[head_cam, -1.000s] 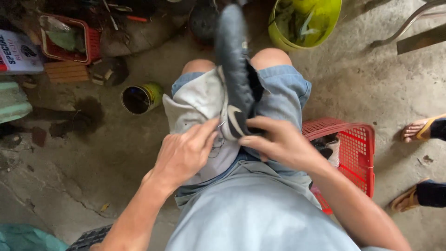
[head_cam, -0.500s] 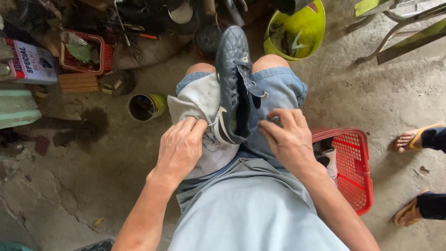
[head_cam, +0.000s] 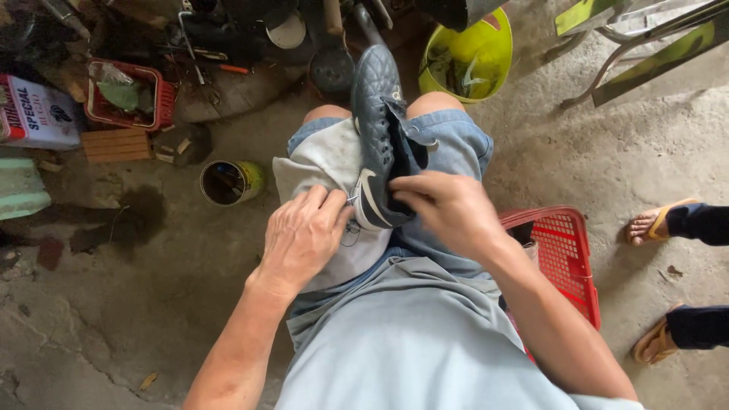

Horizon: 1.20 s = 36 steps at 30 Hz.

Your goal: Hand-sewing the upper part of a sneaker to the sole using a needle and thread in a repair shop.

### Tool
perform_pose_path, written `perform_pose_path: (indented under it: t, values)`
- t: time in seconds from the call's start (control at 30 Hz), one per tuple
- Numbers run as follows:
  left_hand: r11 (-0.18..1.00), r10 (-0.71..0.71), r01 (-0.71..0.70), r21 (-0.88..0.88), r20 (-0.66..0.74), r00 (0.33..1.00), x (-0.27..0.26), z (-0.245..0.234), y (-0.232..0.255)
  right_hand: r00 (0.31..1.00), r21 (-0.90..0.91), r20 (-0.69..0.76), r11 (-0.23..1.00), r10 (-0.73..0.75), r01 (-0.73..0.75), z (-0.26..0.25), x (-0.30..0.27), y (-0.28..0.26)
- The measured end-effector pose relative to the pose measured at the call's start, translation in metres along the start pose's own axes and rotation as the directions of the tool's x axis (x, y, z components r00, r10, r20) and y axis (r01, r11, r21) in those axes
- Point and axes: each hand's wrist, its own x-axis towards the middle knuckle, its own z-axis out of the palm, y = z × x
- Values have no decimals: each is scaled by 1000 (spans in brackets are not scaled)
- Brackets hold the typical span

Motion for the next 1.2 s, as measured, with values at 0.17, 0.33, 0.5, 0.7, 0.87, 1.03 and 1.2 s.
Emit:
perform_pose_path:
  t: [0.17,0.33,0.5,0.7,0.87,1.03,1.2]
  values:
    - [998,-31,29,49,43,999,0,3,-3,963,-163,166,969,215,-188,37,18,39]
    - [998,-56,57,-3,140,989,4,12,-5,946,12,239,973,220,-230,37,25,32]
    - [999,-33,32,9,176,984,12,17,2,923,64,304,962,236,-267,34,32,35]
    - [990,-113,132,-56,262,958,15,9,12,951,74,286,987,119,-145,21,15,23]
    - [982,-128,167,-92,331,935,14,2,15,980,151,145,975,139,-161,16,-2,29]
    - [967,-110,187,-172,378,919,17,-15,17,990,263,105,957,96,-121,19,-3,35]
    - [977,-193,161,141,256,947,14,-26,22,987,278,109,950,117,-143,25,1,38]
